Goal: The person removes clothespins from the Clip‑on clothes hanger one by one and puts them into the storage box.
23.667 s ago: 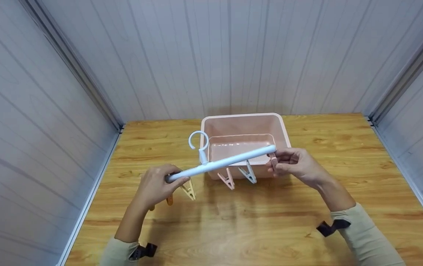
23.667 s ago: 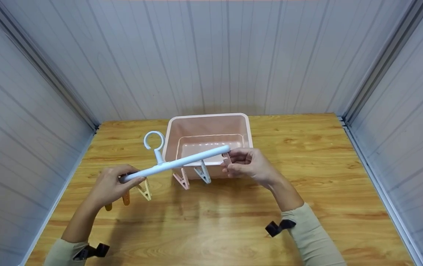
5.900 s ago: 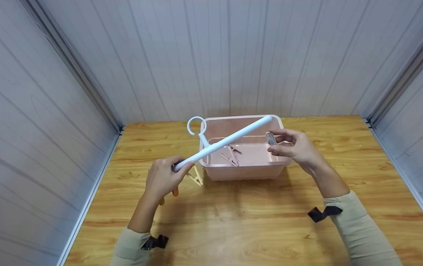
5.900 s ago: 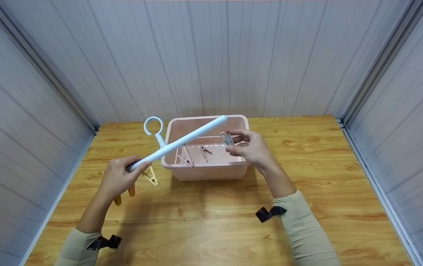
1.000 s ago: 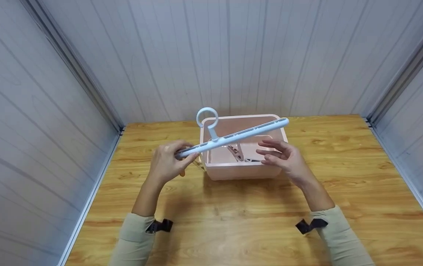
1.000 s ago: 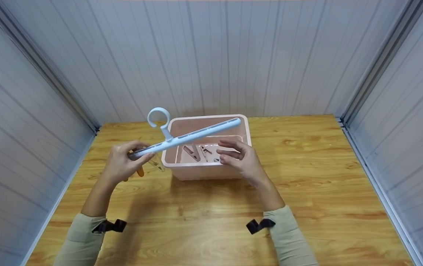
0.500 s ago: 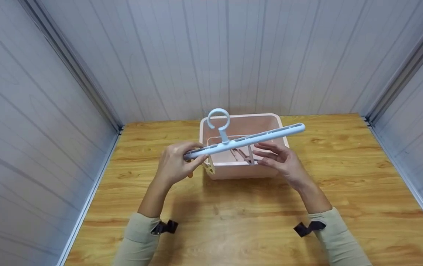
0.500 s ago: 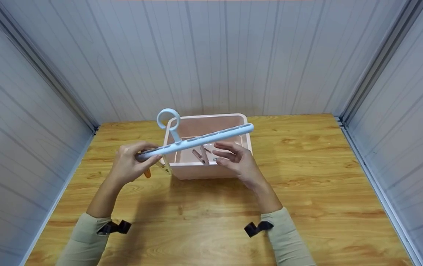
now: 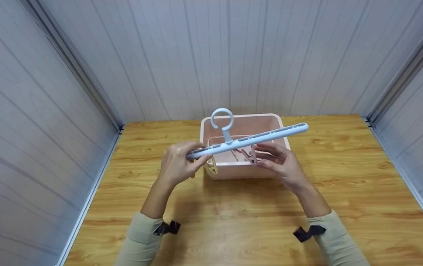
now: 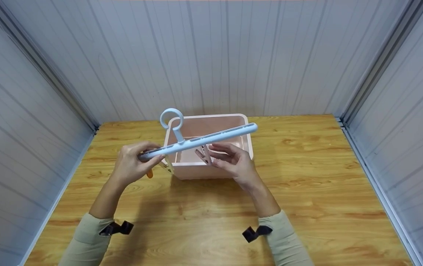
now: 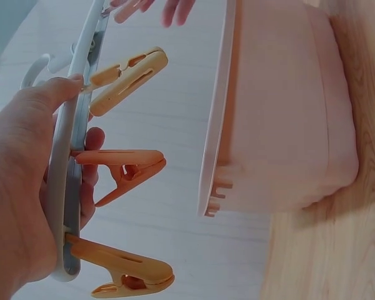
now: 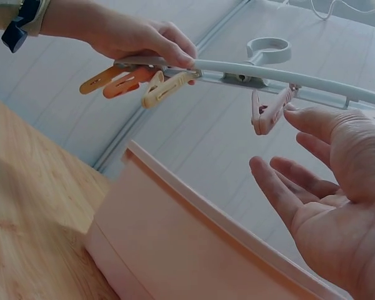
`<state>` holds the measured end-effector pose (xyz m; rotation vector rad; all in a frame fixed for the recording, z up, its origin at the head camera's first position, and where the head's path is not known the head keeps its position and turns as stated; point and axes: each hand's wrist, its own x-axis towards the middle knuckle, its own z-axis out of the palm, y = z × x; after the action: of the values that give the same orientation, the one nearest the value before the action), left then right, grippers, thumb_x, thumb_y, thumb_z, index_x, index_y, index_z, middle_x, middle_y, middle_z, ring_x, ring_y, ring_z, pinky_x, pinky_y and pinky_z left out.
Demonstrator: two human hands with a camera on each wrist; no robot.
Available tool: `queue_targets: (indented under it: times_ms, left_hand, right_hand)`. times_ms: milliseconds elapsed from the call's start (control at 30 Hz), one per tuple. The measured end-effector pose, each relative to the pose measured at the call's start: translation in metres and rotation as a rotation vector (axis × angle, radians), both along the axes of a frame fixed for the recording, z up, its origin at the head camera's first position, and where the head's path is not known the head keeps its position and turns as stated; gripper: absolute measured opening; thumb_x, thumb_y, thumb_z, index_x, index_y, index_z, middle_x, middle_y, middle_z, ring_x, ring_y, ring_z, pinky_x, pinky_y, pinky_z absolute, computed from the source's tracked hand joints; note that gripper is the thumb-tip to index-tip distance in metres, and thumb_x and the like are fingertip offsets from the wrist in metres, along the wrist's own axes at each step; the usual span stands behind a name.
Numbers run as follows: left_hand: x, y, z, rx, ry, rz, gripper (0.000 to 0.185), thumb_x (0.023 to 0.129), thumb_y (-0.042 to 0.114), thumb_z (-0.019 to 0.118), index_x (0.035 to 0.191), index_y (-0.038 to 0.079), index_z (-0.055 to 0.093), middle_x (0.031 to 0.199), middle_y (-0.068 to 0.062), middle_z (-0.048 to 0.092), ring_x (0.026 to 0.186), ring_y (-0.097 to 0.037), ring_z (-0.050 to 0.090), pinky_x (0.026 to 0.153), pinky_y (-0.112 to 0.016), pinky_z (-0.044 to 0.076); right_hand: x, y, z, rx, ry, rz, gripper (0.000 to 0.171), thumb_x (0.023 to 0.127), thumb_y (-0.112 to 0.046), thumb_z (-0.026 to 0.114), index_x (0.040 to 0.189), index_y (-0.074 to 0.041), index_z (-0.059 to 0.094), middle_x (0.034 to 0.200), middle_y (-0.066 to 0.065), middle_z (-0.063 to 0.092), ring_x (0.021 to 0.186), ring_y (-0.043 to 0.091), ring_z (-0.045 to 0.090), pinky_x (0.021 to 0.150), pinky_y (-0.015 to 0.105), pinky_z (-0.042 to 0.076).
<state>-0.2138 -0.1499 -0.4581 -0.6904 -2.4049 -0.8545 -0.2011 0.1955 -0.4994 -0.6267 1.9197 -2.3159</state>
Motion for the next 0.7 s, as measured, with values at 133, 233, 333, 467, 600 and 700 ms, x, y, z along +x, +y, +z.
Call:
queue_targets:
  times_ms: [133,233,333,467,600,700]
  left_hand:
    - [0.0017,0.0014,-0.0002,-0.018,0.009,0.012,0.029,0.095,0.039,0.09,0.111,0.015,0.087,0.098,-0.008,0.086,0.068,-0.018,0.064,0.064,-0.035,0.049]
    - [0.0025,0.0022,-0.0006,-0.026,0.02,0.017,0.029,0.095,0.039,0.09,0.111,0.015,0.087,0.099,-0.008,0.087,0.068,-0.019,0.065,0.064,-0.038,0.051]
    - [0.0037,0.0029,-0.001,-0.031,0.026,0.02,0.029,0.095,0.039,0.09,0.111,0.015,0.087,0.101,-0.008,0.087,0.069,-0.019,0.066,0.065,-0.04,0.053]
    - [0.0056,0.0039,-0.0005,-0.037,0.03,0.022,0.03,0.094,0.04,0.09,0.111,0.015,0.087,0.103,-0.008,0.088,0.072,-0.022,0.069,0.066,-0.044,0.056]
    - [0.0076,0.0047,-0.0002,-0.054,0.05,0.031,0.029,0.094,0.04,0.09,0.111,0.016,0.087,0.103,-0.009,0.087,0.071,-0.022,0.068,0.065,-0.044,0.056]
    - [0.0087,0.0044,-0.0005,-0.069,0.063,0.038,0.029,0.094,0.041,0.09,0.111,0.017,0.087,0.1,-0.008,0.086,0.068,-0.019,0.065,0.062,-0.04,0.053]
  right_hand:
    - [0.0022,-0.0032,0.0012,-0.021,-0.01,0.003,0.05,0.105,0.009,0.069,0.148,-0.017,0.071,0.14,-0.005,0.077,0.13,0.012,0.076,0.104,0.032,0.066]
    - [0.0029,-0.0052,0.0013,-0.018,-0.012,-0.012,0.049,0.104,0.01,0.069,0.144,-0.018,0.073,0.137,-0.005,0.078,0.127,0.011,0.076,0.102,0.031,0.067]
    - [0.0037,-0.0066,0.0014,0.006,-0.016,-0.031,0.048,0.104,0.011,0.07,0.143,-0.016,0.073,0.135,-0.005,0.08,0.125,0.011,0.077,0.101,0.03,0.067]
    - [0.0053,-0.0073,0.0009,0.029,-0.017,-0.032,0.046,0.104,0.01,0.071,0.143,-0.012,0.073,0.133,-0.006,0.082,0.123,0.011,0.078,0.101,0.029,0.067]
    - [0.0065,-0.0076,-0.0004,0.032,-0.006,-0.021,0.043,0.103,0.009,0.073,0.141,-0.011,0.075,0.127,-0.006,0.083,0.118,0.01,0.079,0.099,0.028,0.067]
    - [0.0068,-0.0088,-0.0013,0.039,0.004,-0.023,0.041,0.102,0.008,0.075,0.139,-0.012,0.076,0.124,-0.006,0.083,0.116,0.01,0.079,0.098,0.028,0.067]
